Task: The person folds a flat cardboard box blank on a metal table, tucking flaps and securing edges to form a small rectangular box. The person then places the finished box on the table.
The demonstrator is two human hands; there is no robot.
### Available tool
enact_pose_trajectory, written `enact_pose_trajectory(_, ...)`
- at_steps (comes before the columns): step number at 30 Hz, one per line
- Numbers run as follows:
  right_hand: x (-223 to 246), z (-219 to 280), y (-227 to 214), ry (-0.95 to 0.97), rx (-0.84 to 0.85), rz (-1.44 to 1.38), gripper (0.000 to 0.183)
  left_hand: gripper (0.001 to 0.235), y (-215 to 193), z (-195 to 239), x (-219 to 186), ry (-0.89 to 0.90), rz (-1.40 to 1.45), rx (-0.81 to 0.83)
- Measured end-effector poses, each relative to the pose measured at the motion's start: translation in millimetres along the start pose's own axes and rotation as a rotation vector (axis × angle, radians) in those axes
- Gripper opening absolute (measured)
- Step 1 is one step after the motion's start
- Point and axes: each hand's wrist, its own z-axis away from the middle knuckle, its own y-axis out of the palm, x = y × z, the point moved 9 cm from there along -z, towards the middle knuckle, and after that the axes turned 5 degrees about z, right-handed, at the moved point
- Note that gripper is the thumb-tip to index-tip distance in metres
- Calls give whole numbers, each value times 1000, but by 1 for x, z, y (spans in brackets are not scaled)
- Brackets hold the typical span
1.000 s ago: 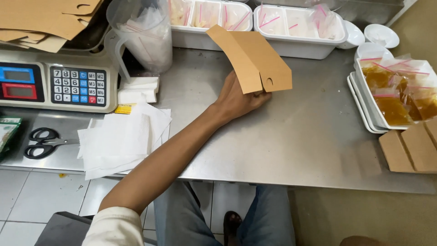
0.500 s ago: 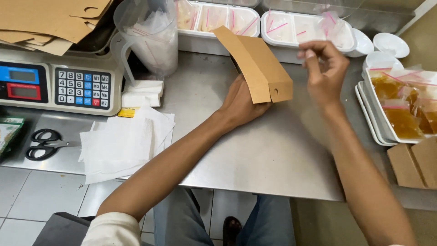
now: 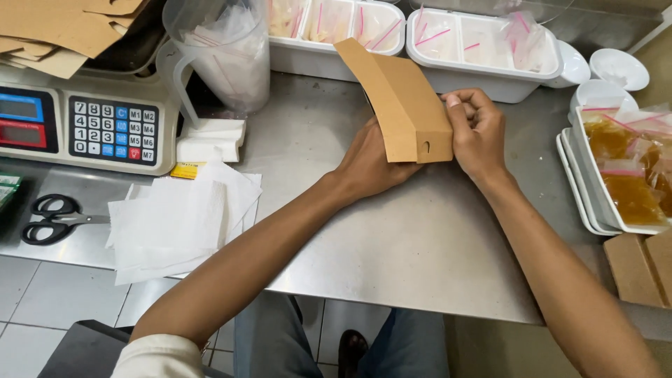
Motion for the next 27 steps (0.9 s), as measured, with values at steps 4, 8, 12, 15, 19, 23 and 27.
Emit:
enact_pose_trajectory(4, -1, -1, -5, 13, -5, 11, 18, 34, 5, -2, 0, -26, 78, 41)
enact_pose_trajectory(8, 4, 0, 0, 42, 10, -45, 19, 28, 9, -4, -4, 5, 66, 72)
enact_pose_trajectory(12, -2, 0, 3, 80, 37, -99, 23, 25, 11, -4, -12, 92, -3, 84)
enact_pose_trajectory(15, -3, -2, 1, 42, 32, -97, 24, 30, 3, -7, -39, 169, -24, 100)
enact_pose_trajectory(19, 0, -1, 0, 42, 24, -81, 24, 40, -10, -10, -67, 221, -1, 98)
enact_pose_trajectory(23, -1, -2, -1, 64, 14, -68, 23, 42, 0, -7, -52, 187, 31, 80)
enact_pose_trajectory(27, 4, -3, -1, 62, 9, -70, 23, 42, 8, -4, -29, 135, 49, 71)
